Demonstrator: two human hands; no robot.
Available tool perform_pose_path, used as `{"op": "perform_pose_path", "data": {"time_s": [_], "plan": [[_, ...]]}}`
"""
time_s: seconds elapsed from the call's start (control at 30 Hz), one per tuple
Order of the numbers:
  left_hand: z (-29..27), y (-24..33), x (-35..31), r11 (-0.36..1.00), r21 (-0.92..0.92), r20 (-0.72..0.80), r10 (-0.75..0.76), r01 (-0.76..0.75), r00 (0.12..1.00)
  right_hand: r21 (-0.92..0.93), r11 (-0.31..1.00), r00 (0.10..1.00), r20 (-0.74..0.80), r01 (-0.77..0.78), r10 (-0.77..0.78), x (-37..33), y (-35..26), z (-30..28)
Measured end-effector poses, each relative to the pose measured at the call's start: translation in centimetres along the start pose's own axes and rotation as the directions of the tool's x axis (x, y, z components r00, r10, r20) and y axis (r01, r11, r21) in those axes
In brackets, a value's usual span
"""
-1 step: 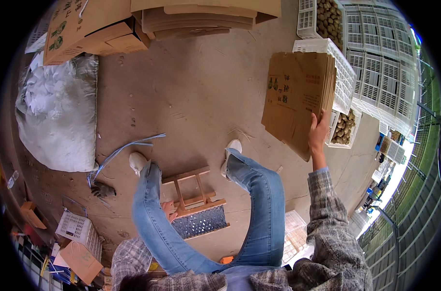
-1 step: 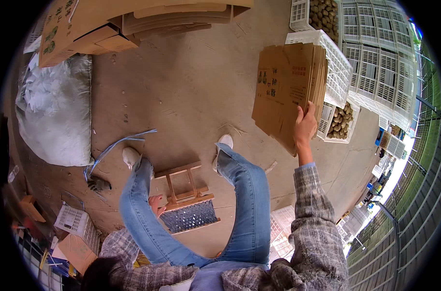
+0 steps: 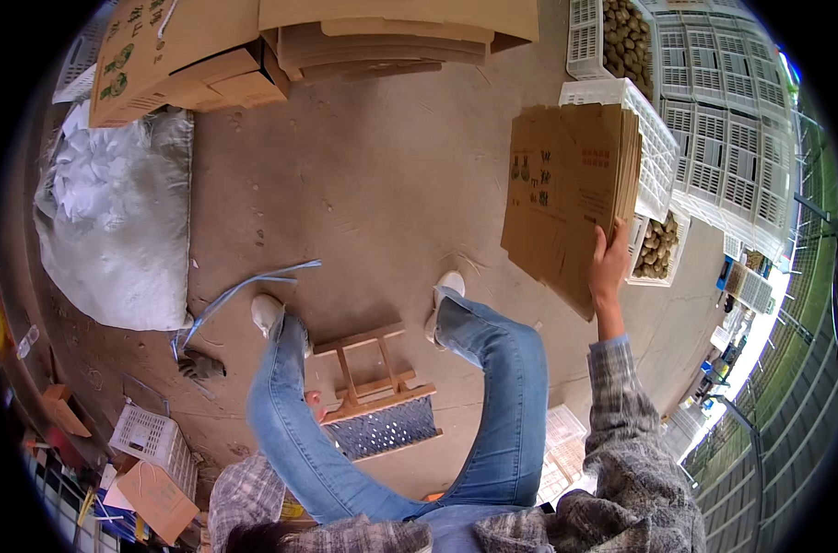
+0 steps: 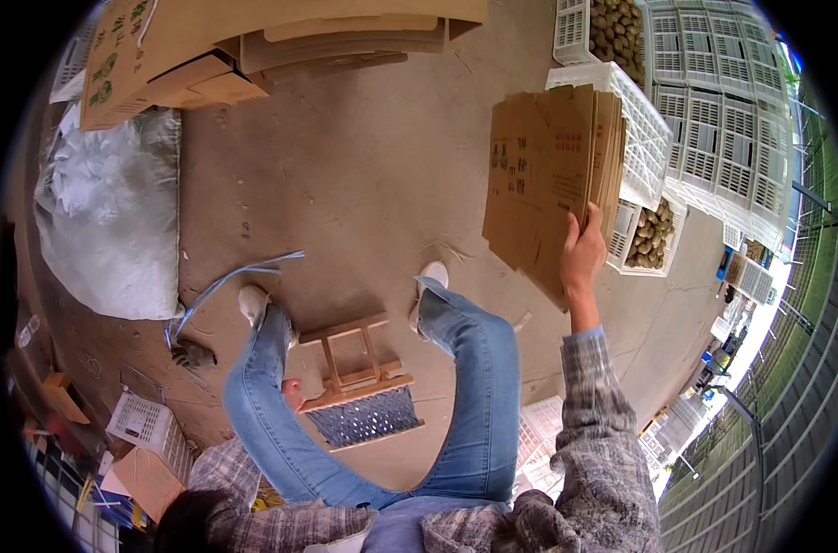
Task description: The person sits on a low stool and repeatedly folds flat cardboard sheets into box shapes by hand. They fold the side flaps and tuck the tabs to form the box structure, then stack the finished boxes on a pile. The process is repeated continuously with new sheets taken from a stack nearby.
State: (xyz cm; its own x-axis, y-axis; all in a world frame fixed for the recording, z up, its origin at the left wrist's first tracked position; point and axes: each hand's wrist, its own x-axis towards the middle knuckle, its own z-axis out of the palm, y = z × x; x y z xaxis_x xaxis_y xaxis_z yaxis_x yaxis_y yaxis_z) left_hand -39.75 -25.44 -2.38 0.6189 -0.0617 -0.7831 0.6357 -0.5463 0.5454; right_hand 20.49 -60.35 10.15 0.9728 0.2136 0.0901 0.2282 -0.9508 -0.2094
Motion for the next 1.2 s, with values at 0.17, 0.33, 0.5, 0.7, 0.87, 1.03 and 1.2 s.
{"op": "perform_pose_path", "data": {"time_s": [0.17, 0.33, 0.5, 0.7, 0.87, 1.03, 1.2], "plan": [[-17.1, -7.0, -1.3, 0.789, -0.192, 0.06, -0.584, 0.584, 0.809, 0.022, 0.995, 0.971, 0.216, 0.102, -0.104, -2.6, -11.0, -4.2], [-32.8, 5.3, 1.4, 0.927, 0.344, -0.701, 0.146, 0.152, 0.698, 0.284, 0.943, 0.911, 0.318, 0.171, -0.261, -2.8, -13.6, 0.3], [-31.5, 20.6, 2.9, 0.847, 0.451, -0.517, 0.504, -0.281, 0.692, 0.598, 0.8, 0.94, 0.246, 0.043, -0.235, -6.5, -15.2, 4.6], [-27.9, 21.2, 12.4, 0.757, 0.497, -0.546, 0.653, -0.425, 0.525, 0.759, 0.642, 0.966, 0.077, 0.104, -0.247, -9.3, -15.8, 3.5], [-31.8, 20.1, 17.6, 0.818, 0.491, -0.72, 0.574, -0.298, 0.39, 0.755, 0.616, 0.946, -0.02, 0.226, -0.322, -11.2, -14.5, 1.5], [-27.5, 22.0, 14.8, 0.811, 0.323, -0.819, 0.498, -0.488, 0.286, 0.774, 0.595, 0.947, -0.022, 0.219, -0.32, -14.0, -12.3, -1.7], [-25.8, 23.8, 11.2, 0.619, -0.213, -0.803, 0.329, -0.756, 0.497, 0.844, 0.499, 0.934, -0.005, 0.196, -0.358, -14.0, -10.6, -1.1]]}}
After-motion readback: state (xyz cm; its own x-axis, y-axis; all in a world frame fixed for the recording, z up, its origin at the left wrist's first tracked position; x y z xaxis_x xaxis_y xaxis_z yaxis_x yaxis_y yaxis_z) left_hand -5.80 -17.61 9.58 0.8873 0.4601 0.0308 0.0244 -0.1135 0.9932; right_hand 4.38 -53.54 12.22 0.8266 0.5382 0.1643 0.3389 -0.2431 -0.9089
